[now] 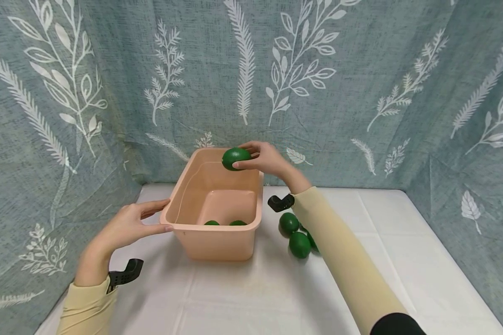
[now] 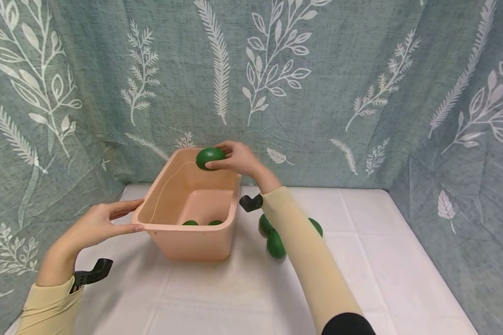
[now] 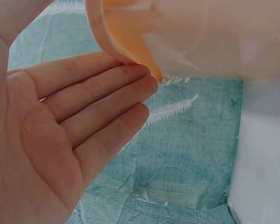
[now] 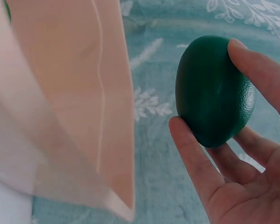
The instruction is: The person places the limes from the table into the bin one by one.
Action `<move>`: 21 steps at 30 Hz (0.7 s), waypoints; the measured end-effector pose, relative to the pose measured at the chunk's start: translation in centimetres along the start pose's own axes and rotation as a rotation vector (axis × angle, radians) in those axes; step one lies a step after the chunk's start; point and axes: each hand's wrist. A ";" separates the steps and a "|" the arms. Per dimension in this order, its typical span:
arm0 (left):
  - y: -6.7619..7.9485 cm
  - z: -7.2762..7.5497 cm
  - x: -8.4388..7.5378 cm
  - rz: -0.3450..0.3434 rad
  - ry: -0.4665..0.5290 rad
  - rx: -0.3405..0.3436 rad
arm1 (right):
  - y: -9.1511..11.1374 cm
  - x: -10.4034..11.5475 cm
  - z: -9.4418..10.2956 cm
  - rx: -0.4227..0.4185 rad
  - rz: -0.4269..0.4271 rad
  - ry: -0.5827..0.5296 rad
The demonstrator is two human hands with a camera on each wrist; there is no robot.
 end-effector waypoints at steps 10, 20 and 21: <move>0.1 0.0 0.1 0.007 0.006 0.013 | -1.4 0.6 -2.8 0.049 -0.022 -0.020; 0.0 0.0 0.2 0.001 0.010 0.010 | -1.2 0.1 -2.8 0.072 0.046 -0.059; 0.0 0.0 0.2 0.000 0.012 0.011 | -1.1 -0.1 -2.6 0.069 0.043 -0.049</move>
Point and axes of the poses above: each hand's wrist, its own y-axis away from the middle knuckle, its own z-axis out of the back of the hand, x = y × z, and after that the axes turned 10 degrees about z, right-handed
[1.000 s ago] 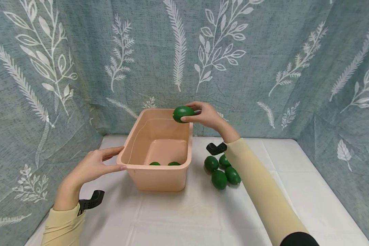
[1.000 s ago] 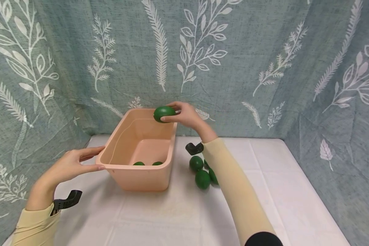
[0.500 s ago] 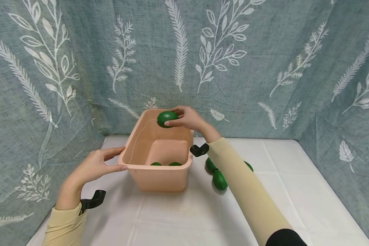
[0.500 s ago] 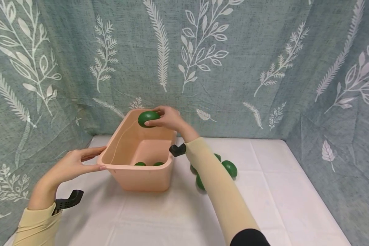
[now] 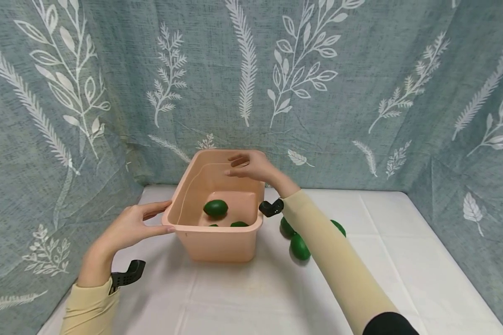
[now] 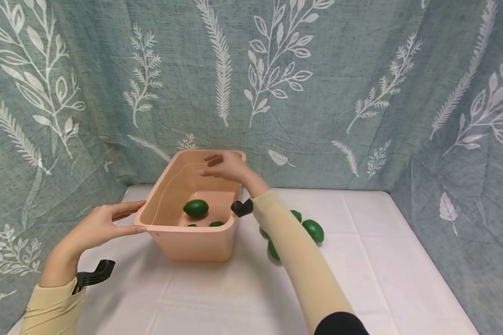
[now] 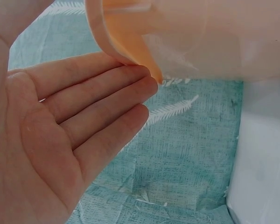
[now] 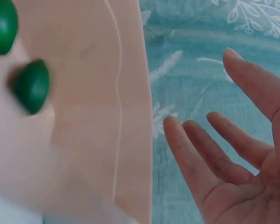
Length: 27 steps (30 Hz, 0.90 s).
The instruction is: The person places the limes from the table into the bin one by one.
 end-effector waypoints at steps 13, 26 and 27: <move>0.0 0.0 -0.2 0.011 0.001 0.008 | 3.8 -1.6 3.0 -0.009 -0.053 0.070; -0.1 -0.3 0.0 0.017 -0.017 -0.009 | 9.1 -3.9 5.4 -0.101 -0.098 0.036; 0.0 -0.2 0.0 0.018 -0.018 -0.009 | 9.6 -4.1 5.6 -0.108 -0.104 0.033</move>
Point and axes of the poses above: each hand's wrist, its own y-axis away from the middle knuckle, its own z-axis out of the back of the hand, x = y × z, and after that the axes turned 10 degrees about z, right-handed
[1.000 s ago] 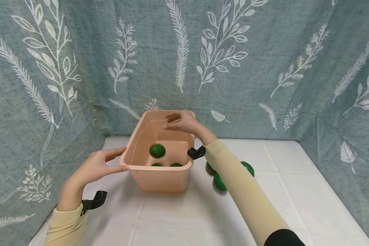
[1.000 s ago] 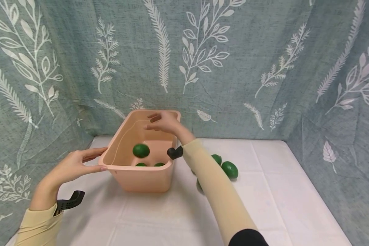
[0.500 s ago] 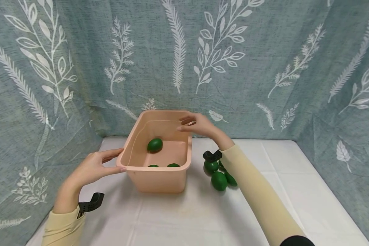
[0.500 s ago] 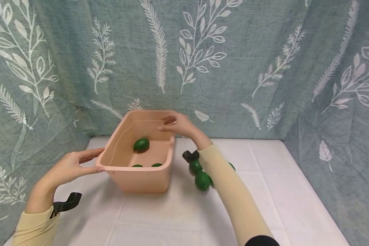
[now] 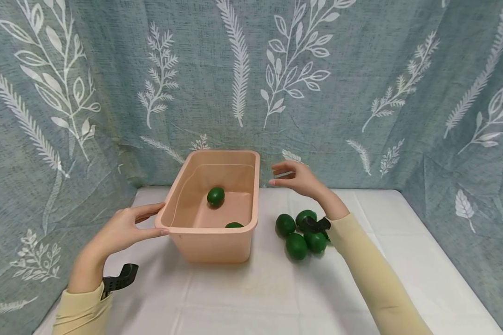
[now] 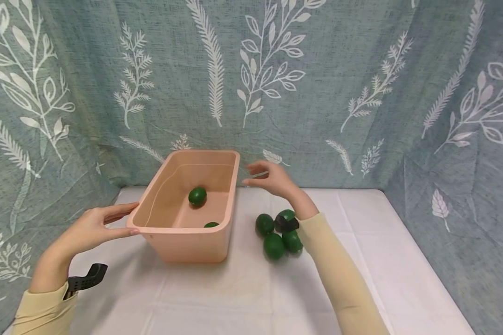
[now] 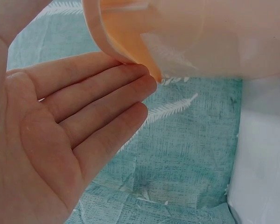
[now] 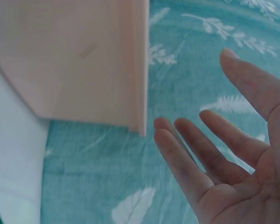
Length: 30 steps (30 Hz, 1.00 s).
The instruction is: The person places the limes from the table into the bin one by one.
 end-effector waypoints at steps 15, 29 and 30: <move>0.1 0.0 -0.1 0.010 -0.003 0.006 | 6.2 -5.2 2.4 -0.078 -0.107 0.012; 0.1 0.0 -0.2 0.017 0.002 0.015 | 12.0 -11.1 2.6 -0.115 -0.223 0.115; 0.0 0.0 -0.3 0.016 0.000 0.013 | 12.3 -11.4 2.6 -0.119 -0.232 0.113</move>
Point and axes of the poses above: each hand's wrist, its own y-axis away from the middle knuckle, its own z-axis out of the back of the hand, x = y × z, and after that the axes turned 10 degrees about z, right-handed
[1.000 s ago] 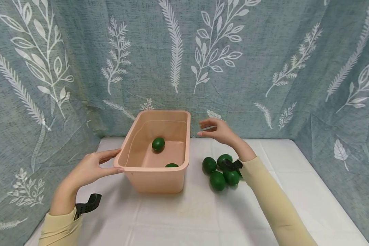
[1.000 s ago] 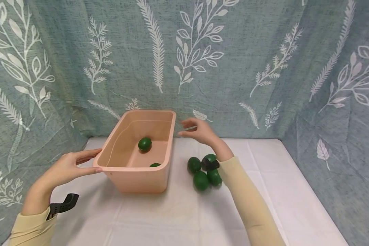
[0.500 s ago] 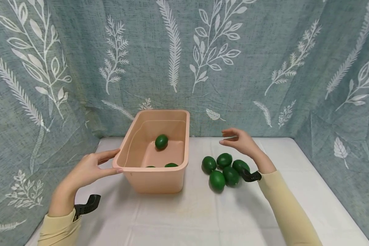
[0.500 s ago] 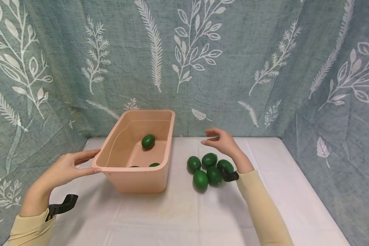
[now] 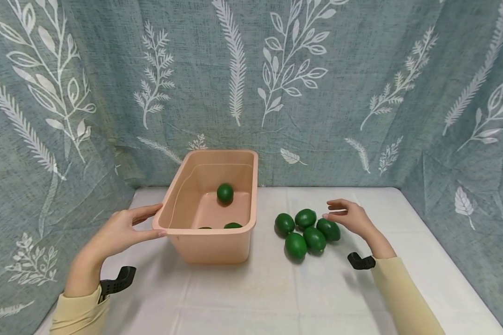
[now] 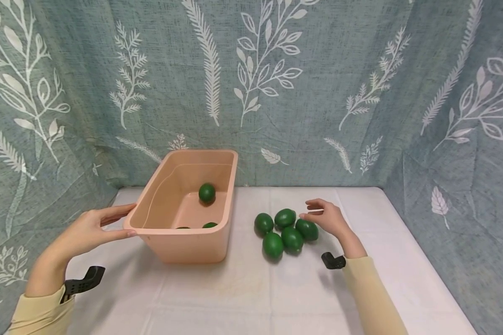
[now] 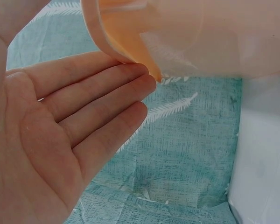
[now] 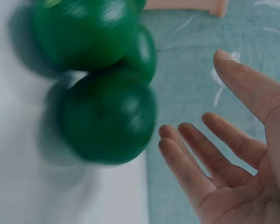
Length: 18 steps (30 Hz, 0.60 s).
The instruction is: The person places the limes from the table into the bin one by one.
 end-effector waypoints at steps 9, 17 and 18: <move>0.0 0.0 -0.1 -0.003 -0.010 -0.007 | 1.9 -2.8 -0.6 0.008 -0.075 -0.011; 0.1 0.1 -0.3 -0.008 -0.005 0.000 | 2.5 -3.9 -1.8 0.023 -0.101 -0.049; 0.1 0.1 -0.3 -0.005 -0.003 0.000 | 2.5 -3.9 -1.9 0.024 -0.104 -0.051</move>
Point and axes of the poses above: each hand's wrist, its own y-axis away from the middle knuckle, its own z-axis out of the back of the hand, x = y × z, and after that the axes turned 10 degrees about z, right-handed
